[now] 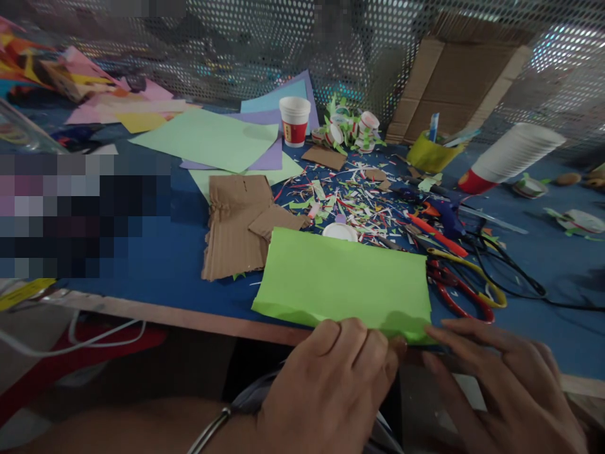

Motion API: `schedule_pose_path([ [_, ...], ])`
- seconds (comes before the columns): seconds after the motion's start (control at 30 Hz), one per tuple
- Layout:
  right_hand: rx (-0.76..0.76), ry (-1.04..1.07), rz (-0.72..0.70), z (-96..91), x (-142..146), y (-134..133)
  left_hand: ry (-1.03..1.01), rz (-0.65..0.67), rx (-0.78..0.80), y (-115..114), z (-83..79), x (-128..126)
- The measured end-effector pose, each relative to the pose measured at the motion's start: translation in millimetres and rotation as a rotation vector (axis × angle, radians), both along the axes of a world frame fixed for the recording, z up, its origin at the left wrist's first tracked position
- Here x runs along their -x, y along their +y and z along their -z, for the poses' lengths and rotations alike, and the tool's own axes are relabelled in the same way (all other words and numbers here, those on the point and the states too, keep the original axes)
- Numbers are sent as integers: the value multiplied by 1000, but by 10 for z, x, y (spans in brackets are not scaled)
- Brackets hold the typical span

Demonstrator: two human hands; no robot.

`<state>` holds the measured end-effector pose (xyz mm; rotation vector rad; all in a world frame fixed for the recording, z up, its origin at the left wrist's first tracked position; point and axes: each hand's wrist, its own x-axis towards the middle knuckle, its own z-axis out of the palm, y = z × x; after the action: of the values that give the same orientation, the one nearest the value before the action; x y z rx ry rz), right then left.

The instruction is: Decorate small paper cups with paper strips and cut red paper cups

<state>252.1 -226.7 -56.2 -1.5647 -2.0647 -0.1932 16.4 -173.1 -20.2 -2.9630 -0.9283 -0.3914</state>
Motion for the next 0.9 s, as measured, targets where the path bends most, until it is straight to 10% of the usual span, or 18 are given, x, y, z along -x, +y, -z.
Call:
schedule_pose_path([
  [0.9, 88, 110, -9, -34, -104, 81, 26, -6, 10, 25, 66, -74],
])
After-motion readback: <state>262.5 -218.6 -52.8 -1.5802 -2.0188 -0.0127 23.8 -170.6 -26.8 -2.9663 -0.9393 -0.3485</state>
